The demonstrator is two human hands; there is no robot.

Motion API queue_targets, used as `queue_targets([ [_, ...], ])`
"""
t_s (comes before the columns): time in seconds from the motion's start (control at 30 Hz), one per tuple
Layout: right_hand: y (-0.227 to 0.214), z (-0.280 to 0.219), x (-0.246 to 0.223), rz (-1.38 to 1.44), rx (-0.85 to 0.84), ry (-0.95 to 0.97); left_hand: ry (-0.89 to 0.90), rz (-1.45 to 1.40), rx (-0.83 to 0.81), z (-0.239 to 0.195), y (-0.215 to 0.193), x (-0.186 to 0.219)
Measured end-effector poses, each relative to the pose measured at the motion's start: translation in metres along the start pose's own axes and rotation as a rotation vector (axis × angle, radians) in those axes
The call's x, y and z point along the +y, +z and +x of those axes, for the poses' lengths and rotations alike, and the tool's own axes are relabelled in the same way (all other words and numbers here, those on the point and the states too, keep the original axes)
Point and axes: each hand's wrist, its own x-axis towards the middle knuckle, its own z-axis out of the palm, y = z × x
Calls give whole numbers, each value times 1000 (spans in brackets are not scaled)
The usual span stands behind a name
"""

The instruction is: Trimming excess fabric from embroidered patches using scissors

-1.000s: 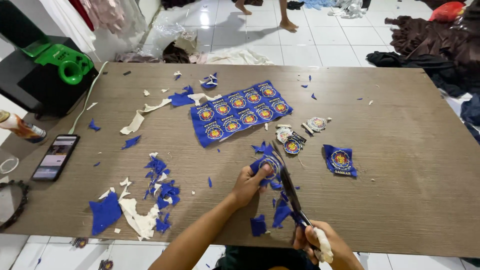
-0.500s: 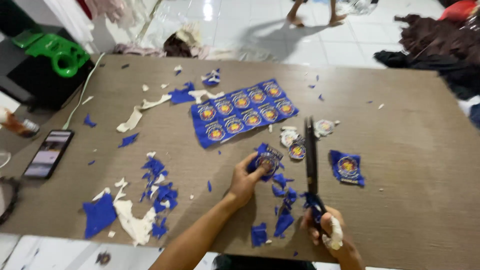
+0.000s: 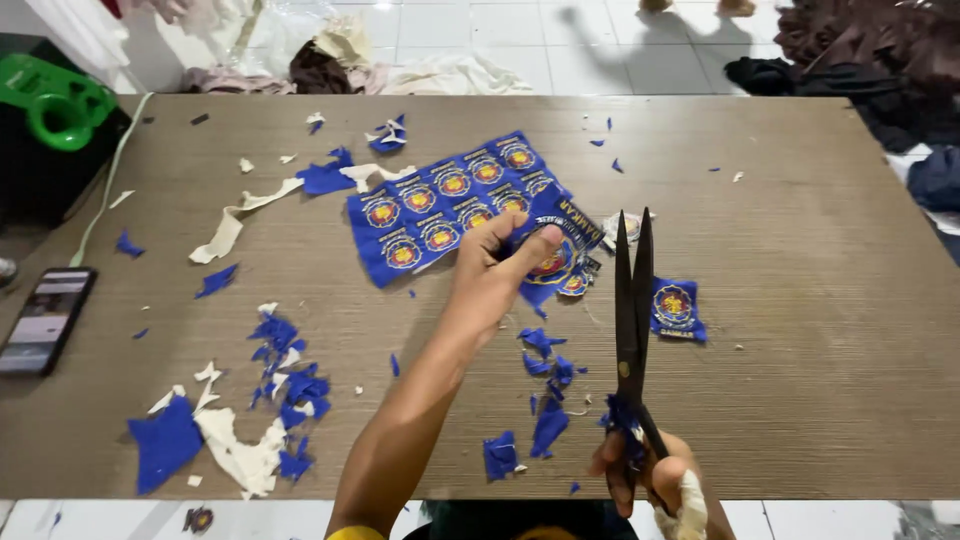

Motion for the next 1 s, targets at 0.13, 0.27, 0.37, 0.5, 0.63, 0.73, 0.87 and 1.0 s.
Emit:
queue_targets([
  [0.13, 4, -11, -20, 6, 29, -22, 70, -12, -144, -9, -4, 31],
  [0.27, 4, -14, -28, -152, 102, 118, 142, 154, -84, -14, -9, 38],
  [0.37, 13, -13, -35, -216, 51, 118, 53, 192, -28, -14, -13, 40],
  [0.5, 34, -11, -41, -287, 154, 31, -1, 85, -64, -14, -15, 39],
  [0.63, 15, 14, -45, -54, 219, -60, 55, -112, -153, -17, -15, 33],
  [0.73, 38, 53, -85, 20, 193, -105, 127, 87, -354, -19, -16, 42],
  [0.87, 84, 82, -115, -182, 491, -289, 86, 291, -564, -22, -18, 51],
  [1.0, 86, 73, -119, -26, 383, -268, -73, -61, -870, -14, -31, 40],
])
